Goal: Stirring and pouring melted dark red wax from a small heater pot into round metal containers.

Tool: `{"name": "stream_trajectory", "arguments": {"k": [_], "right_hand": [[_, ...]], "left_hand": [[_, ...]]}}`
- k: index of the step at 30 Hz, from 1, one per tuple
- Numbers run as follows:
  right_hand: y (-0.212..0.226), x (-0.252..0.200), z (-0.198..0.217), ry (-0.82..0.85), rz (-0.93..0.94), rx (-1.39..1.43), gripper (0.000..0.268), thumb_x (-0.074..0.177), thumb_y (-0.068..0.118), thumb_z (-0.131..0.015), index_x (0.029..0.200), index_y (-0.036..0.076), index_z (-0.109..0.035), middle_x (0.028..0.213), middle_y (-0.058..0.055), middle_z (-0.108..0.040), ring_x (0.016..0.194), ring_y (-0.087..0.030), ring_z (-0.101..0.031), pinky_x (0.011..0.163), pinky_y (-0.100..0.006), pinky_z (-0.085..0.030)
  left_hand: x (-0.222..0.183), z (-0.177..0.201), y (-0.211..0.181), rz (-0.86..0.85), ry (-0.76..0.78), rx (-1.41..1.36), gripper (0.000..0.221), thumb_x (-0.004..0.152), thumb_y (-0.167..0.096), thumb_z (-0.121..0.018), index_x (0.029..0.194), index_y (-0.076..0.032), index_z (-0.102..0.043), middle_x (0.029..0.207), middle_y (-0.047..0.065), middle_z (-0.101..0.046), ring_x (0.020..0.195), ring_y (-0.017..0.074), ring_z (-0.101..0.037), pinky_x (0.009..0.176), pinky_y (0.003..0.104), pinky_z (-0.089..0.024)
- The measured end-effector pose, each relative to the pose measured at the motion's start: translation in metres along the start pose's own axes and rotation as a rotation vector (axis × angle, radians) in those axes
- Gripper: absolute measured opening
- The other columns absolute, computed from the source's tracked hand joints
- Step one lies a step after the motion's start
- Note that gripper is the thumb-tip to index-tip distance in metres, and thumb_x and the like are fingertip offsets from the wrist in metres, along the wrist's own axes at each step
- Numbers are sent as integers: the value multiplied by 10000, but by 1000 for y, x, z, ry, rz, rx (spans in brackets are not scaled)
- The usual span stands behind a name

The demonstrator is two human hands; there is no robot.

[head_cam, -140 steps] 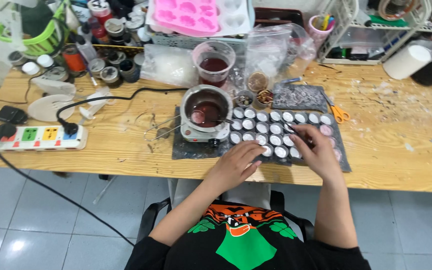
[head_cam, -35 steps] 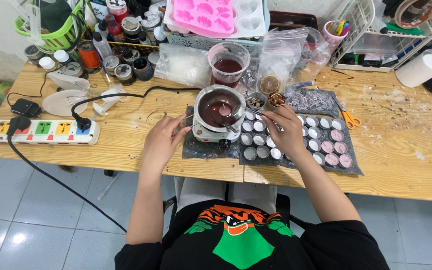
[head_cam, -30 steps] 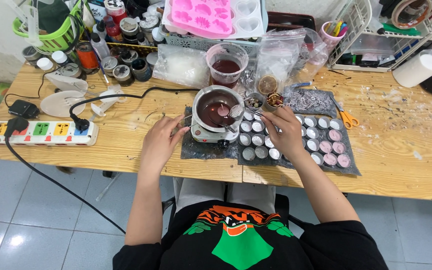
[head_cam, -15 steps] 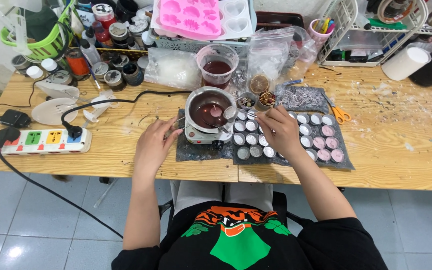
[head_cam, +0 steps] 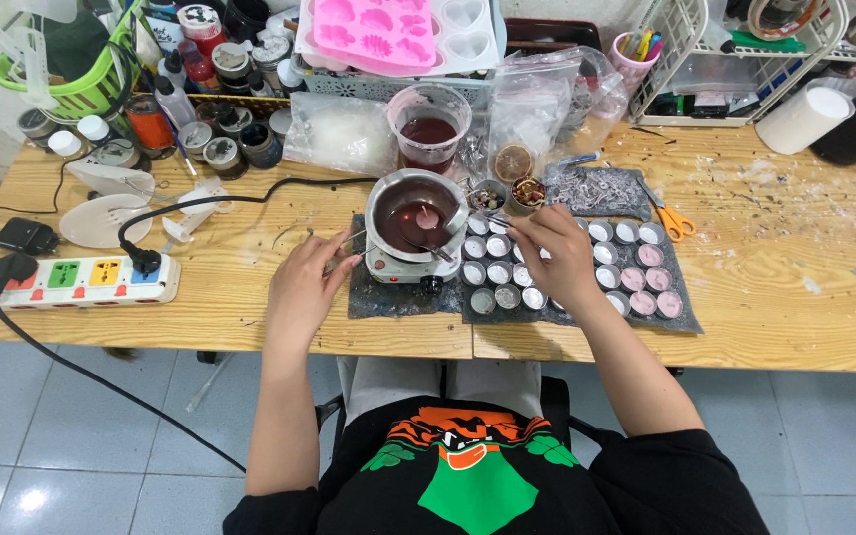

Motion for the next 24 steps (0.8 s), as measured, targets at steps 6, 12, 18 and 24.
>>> {"name": "stream_trajectory", "arguments": {"k": [6, 12, 18, 24], "right_hand": [[-3, 10, 14, 28, 16, -25, 105, 909, 26, -771, 1012, 12, -756, 858, -67, -628, 789, -244, -581, 657, -366, -489], [-20, 15, 31, 111, 16, -122, 77, 908, 45, -786, 981, 22, -783, 792, -60, -592, 749, -237, -569, 617, -366, -471], [-40, 12, 103, 161, 8, -358, 61, 913, 73, -795, 958, 44, -767, 857, -44, -615, 841, -233, -591, 672, -356, -493], [-62, -20, 143, 318, -76, -627, 56, 899, 150, -771, 898, 95, -777, 853, 6, -628, 899, -197, -608, 711, -345, -518]], "left_hand": [[0, 6, -8, -15, -18, 11, 433, 943, -377, -694, 1307, -143, -701, 1030, 37, -721, 965, 249, -676, 836, 409, -530], [-1, -5, 3, 39, 34, 12, 427, 941, -385, -682, 1298, -151, -695, 1047, 58, -727, 932, 218, -686, 830, 414, -541], [-8, 9, -25, -101, -138, 175, 480, 970, -392, -696, 1342, -92, -646, 1218, 137, -651, 1173, 315, -579, 1003, 490, -436], [-21, -23, -84, -342, -374, 33, 308, 1016, -207, -680, 1307, -121, -632, 1287, 76, -601, 1308, 281, -542, 1169, 492, -387]]}}
Point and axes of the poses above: each hand's wrist, its own x-axis towards the middle knuckle, its own z-axis out of the back of the hand, y = z × x, the point moved 6 cm from there along x, towards the middle knuckle
